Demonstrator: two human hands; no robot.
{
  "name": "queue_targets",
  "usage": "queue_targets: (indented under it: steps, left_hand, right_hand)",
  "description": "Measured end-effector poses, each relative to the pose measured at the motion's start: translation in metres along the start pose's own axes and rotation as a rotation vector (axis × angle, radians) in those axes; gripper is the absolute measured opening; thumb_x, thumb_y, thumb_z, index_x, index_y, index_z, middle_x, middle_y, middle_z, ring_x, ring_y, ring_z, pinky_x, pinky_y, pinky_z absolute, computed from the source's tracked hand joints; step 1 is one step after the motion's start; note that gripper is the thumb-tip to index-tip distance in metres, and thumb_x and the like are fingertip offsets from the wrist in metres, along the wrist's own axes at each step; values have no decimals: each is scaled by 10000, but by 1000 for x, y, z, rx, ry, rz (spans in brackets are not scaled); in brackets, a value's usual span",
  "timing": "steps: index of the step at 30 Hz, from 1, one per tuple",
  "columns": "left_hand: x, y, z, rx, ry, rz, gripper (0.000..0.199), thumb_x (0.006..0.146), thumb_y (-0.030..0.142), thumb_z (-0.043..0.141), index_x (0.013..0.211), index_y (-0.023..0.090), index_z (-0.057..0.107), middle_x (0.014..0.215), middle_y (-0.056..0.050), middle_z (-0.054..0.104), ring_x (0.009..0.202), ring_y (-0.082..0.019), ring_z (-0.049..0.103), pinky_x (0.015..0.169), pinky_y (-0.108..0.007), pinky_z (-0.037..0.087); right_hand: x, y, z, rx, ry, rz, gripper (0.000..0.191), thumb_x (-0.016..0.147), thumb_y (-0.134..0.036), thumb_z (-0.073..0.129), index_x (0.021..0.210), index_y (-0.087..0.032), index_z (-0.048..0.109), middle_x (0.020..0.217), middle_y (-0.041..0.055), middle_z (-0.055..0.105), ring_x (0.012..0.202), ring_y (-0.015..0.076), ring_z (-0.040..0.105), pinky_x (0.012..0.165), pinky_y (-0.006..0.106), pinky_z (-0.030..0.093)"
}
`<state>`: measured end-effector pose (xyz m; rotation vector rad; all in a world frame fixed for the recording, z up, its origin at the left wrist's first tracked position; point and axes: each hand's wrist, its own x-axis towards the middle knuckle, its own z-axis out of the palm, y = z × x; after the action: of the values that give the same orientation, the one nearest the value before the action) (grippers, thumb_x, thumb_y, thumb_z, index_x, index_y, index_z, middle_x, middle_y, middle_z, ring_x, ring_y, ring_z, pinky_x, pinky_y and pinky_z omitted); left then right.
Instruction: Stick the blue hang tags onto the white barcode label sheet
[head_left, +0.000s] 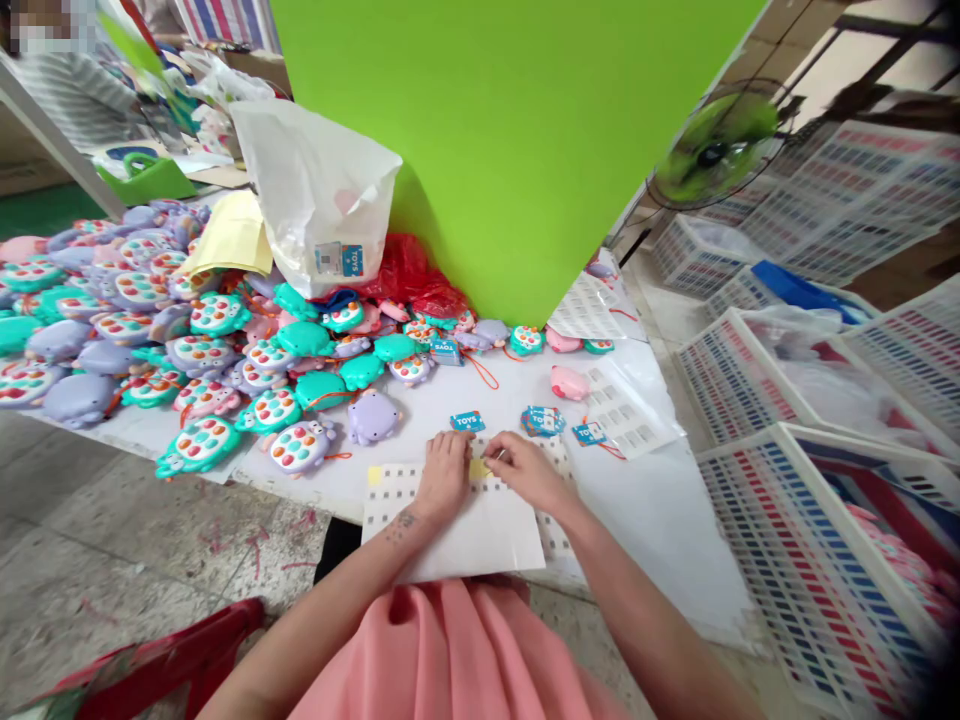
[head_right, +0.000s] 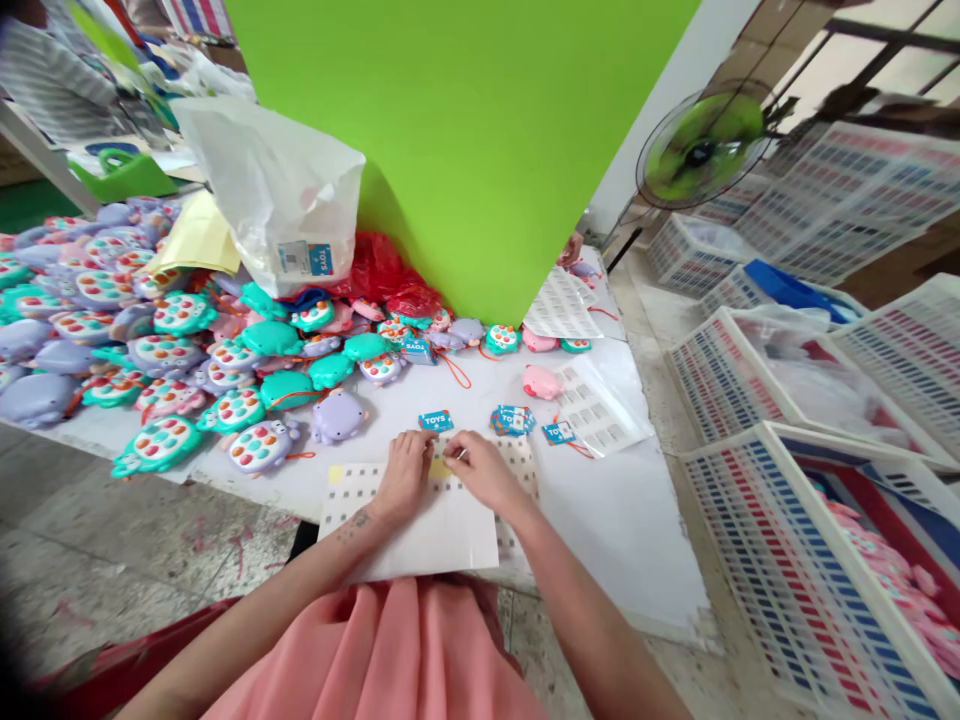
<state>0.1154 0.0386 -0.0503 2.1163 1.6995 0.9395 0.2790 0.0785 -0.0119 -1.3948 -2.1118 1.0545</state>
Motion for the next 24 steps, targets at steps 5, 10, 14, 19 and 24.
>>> queue_targets:
  steps: [5, 10, 14, 19, 24]
  left_hand:
    - [4, -6, -4, -182, 104, -17, 249, 934, 147, 281, 1101, 168, 463, 985, -74, 562, 925, -174, 513, 816, -329, 425]
    - [2, -8, -31, 196, -108, -13, 191, 927, 211, 369, 986, 196, 550, 915, -60, 569, 878, -217, 500, 773, -374, 396]
    - [-11, -9, -49, 437, -186, -31, 157, 882, 326, 495, 912, 191, 569, 914, -75, 551, 897, -254, 481, 758, -400, 372]
    - [-18, -8, -50, 464, -218, -54, 159, 858, 335, 547, 898, 182, 531, 887, -62, 578, 851, -240, 513, 733, -369, 370]
    - [-12, -6, -48, 396, -322, -91, 141, 894, 277, 494, 988, 182, 538, 840, -46, 637, 825, -224, 569, 720, -350, 355]
  right_hand:
    - [-10, 13, 42, 30, 30, 24, 176, 689, -115, 557, 828, -210, 506, 786, -12, 558, 714, 144, 546, 680, 279, 444]
    - [-14, 19, 47, 38, 104, 25, 301, 697, -97, 555, 975, -211, 534, 866, 13, 527, 759, 147, 545, 711, 291, 461]
    - [-19, 12, 48, -10, 124, 5, 392, 736, -93, 532, 1101, -231, 555, 917, 31, 519, 806, 155, 550, 771, 310, 466]
    - [-22, 7, 53, -98, 116, -49, 440, 800, -100, 481, 1215, -237, 534, 1000, 67, 513, 883, 179, 549, 850, 335, 453]
    - [-28, -1, 56, -294, 110, -71, 457, 837, -126, 467, 1281, -233, 497, 964, 72, 515, 921, 201, 524, 847, 339, 447]
